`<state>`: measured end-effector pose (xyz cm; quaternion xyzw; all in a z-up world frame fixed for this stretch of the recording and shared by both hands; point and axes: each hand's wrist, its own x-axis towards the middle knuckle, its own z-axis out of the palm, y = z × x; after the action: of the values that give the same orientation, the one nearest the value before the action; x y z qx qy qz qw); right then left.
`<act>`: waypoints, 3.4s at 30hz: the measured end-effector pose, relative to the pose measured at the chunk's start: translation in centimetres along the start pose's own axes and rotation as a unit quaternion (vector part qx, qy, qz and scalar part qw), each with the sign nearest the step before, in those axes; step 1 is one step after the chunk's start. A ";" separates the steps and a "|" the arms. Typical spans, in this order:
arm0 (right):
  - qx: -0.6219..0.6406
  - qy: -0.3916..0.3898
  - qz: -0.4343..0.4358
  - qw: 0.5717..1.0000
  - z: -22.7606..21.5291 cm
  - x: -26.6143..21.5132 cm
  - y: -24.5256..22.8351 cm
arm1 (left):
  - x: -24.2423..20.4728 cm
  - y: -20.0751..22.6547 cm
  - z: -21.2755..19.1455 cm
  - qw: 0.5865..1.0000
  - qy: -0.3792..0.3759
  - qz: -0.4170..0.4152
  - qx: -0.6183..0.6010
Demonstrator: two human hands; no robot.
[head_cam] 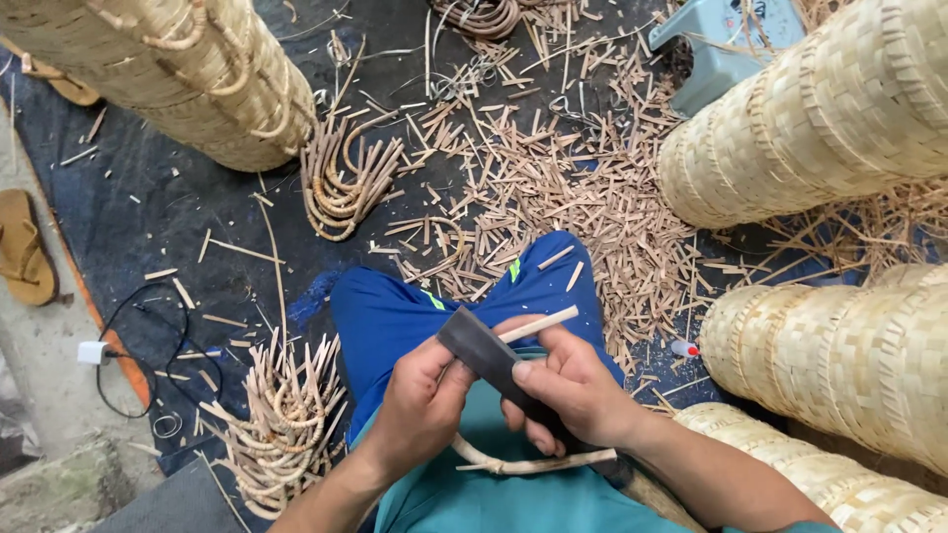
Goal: Shaving and shaping thin wood or bamboo strips using a knife for furniture or basket production.
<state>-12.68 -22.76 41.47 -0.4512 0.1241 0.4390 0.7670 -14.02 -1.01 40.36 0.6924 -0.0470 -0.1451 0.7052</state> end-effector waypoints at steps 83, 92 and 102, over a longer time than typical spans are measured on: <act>0.070 0.006 -0.016 0.997 -1.4 -0.6 0.5 | 0.9 1.4 -0.4 0.869 0.008 0.293 0.398; 0.072 0.009 -0.025 0.997 -1.8 -1.0 0.7 | -0.9 2.6 -1.2 0.861 0.007 0.297 0.413; 0.016 0.102 -0.019 0.994 -3.3 -1.1 0.9 | -2.7 2.3 -1.3 0.862 0.008 0.296 0.411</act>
<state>-13.34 -25.86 39.70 -0.4836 0.2000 0.3742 0.7656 -15.94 0.94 42.95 0.8739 -0.2998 0.1087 0.3669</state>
